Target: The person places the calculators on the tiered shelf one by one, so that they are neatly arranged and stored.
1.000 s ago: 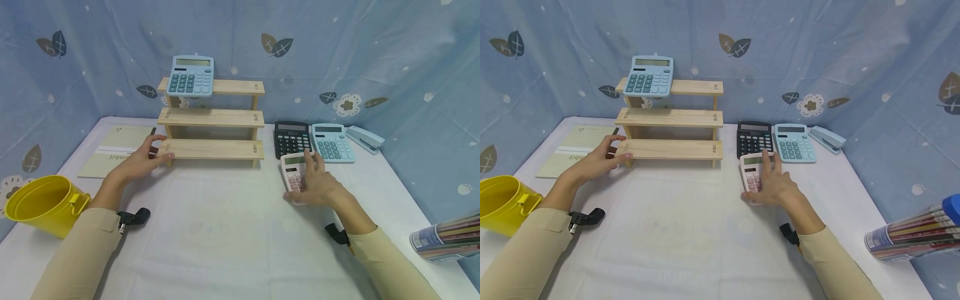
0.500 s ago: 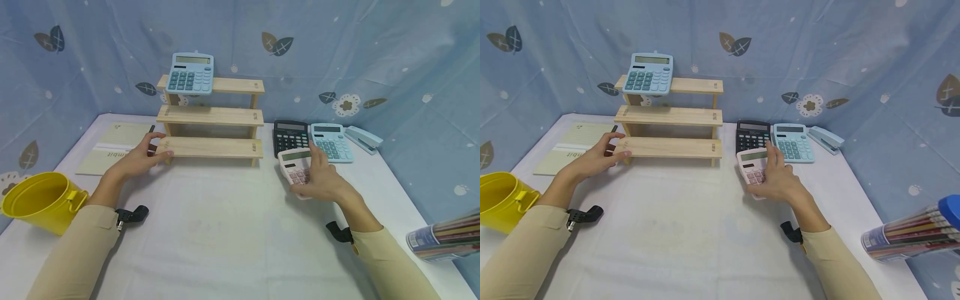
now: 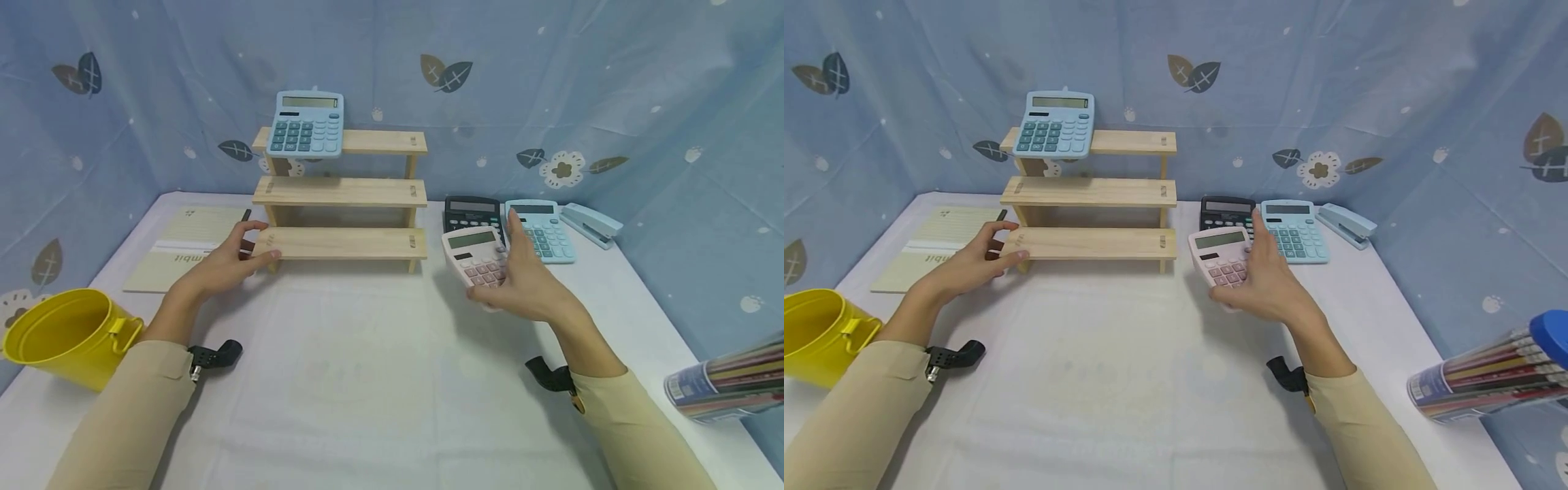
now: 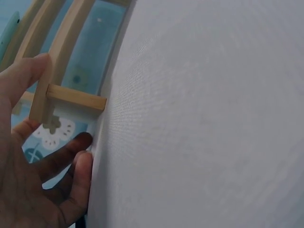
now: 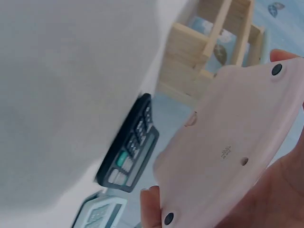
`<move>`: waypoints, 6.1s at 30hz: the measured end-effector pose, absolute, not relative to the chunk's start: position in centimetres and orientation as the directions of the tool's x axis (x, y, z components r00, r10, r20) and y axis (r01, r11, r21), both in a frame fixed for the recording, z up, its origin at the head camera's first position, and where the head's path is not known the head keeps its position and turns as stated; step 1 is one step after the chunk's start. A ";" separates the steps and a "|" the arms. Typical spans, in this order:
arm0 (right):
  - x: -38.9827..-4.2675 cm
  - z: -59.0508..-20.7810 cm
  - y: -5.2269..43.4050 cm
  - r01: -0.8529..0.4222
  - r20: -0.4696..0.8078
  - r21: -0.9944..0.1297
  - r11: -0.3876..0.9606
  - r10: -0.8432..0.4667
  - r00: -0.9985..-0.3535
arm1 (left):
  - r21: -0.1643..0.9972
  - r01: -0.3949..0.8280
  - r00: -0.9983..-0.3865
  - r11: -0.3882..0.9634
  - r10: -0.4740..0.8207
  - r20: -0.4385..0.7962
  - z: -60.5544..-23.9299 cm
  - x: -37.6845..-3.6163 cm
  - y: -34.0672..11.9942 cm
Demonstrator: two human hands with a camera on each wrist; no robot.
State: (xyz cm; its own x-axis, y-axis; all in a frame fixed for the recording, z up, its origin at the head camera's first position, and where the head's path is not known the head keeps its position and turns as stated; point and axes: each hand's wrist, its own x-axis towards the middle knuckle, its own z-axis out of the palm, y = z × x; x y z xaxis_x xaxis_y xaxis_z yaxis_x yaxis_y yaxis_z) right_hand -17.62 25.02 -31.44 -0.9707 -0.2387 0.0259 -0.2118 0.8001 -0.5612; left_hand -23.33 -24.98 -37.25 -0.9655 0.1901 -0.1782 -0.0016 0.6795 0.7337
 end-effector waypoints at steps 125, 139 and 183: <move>-33.7 -23.5 7.0 -0.206 0.186 -0.602 0.771 -0.115 -0.976 | 0.744 -0.004 -0.969 0.668 0.182 -0.169 -37.0 -22.8 -25.1; -33.4 -23.6 8.4 -0.244 0.176 -0.573 0.782 -0.173 -0.969 | 0.743 0.008 -0.970 0.670 0.185 -0.156 -37.0 -22.8 -24.8; -27.3 -25.8 22.7 -0.435 0.291 -0.371 0.820 -0.342 -0.893 | 0.727 -0.004 -0.972 0.687 0.167 -0.163 -37.2 -22.8 -24.7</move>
